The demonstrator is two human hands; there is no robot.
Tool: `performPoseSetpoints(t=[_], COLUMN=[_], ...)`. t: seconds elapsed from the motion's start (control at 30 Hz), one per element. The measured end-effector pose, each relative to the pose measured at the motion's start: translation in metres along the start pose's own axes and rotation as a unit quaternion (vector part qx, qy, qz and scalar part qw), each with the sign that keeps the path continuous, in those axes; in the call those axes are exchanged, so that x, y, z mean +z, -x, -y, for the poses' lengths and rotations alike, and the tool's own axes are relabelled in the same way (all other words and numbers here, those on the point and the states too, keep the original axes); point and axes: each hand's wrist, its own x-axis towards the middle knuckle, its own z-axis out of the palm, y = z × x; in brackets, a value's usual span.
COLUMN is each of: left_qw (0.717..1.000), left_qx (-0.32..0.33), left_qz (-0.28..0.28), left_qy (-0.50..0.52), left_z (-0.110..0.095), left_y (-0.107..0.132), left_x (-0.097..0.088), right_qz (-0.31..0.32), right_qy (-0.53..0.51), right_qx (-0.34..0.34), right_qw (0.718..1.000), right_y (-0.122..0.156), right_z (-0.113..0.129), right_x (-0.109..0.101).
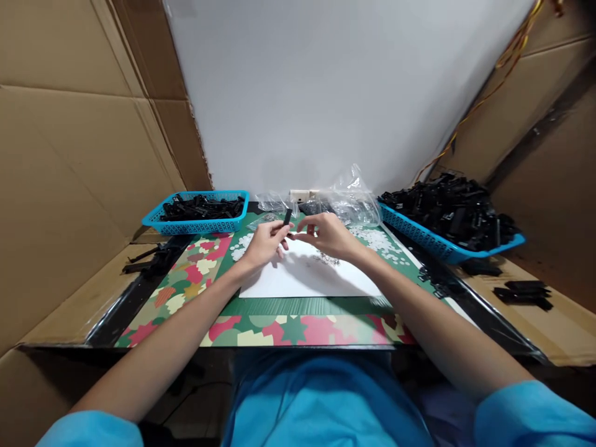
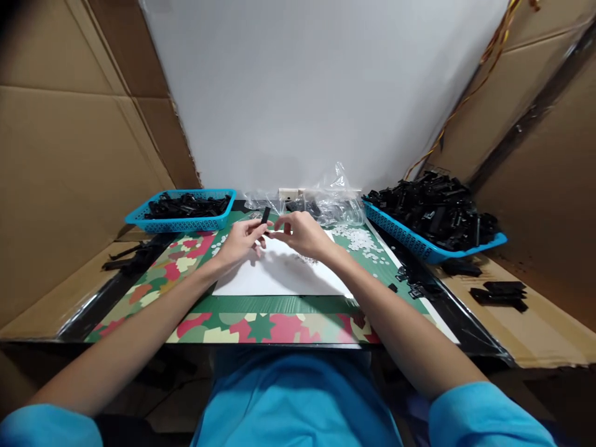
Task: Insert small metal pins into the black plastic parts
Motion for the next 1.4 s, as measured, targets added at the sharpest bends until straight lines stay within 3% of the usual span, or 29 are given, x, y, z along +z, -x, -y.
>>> performPoseSetpoints(t=[0.13, 0.27, 0.5, 0.8, 0.97, 1.07, 1.4], left_qw=[0.98, 0.948, 0.947, 0.944, 0.94, 0.94, 0.953], left_qx=[0.049, 0.087, 0.094, 0.125, 0.116, 0.106, 0.091], left_qz=[-0.043, -0.026, 0.02, 0.118, 0.132, 0.14, 0.098], left_qy=[-0.19, -0.306, -0.306, -0.282, -0.291, -0.292, -0.271], left_z=[0.003, -0.001, -0.003, -0.002, 0.003, 0.003, -0.003], left_y=[0.004, 0.01, 0.015, 0.018, 0.017, 0.017, 0.018], left_x=[-0.009, -0.012, -0.008, 0.0, 0.0, -0.001, -0.001], right_qz=[0.099, 0.151, 0.116, 0.15, 0.115, 0.131, 0.149], right_qy=[0.002, -0.026, -0.028, -0.066, -0.061, -0.059, -0.026], right_qx=[0.037, 0.054, 0.082, 0.066, 0.057, 0.067, 0.062], right_qw=[0.994, 0.987, 0.989, 0.984, 0.99, 0.987, 0.987], right_y=[0.003, 0.008, 0.008, 0.007, 0.006, 0.008, 0.011], right_z=[-0.035, -0.051, -0.045, -0.045, -0.052, -0.052, -0.043], right_x=[-0.006, -0.005, 0.009, 0.007, 0.005, 0.005, 0.011])
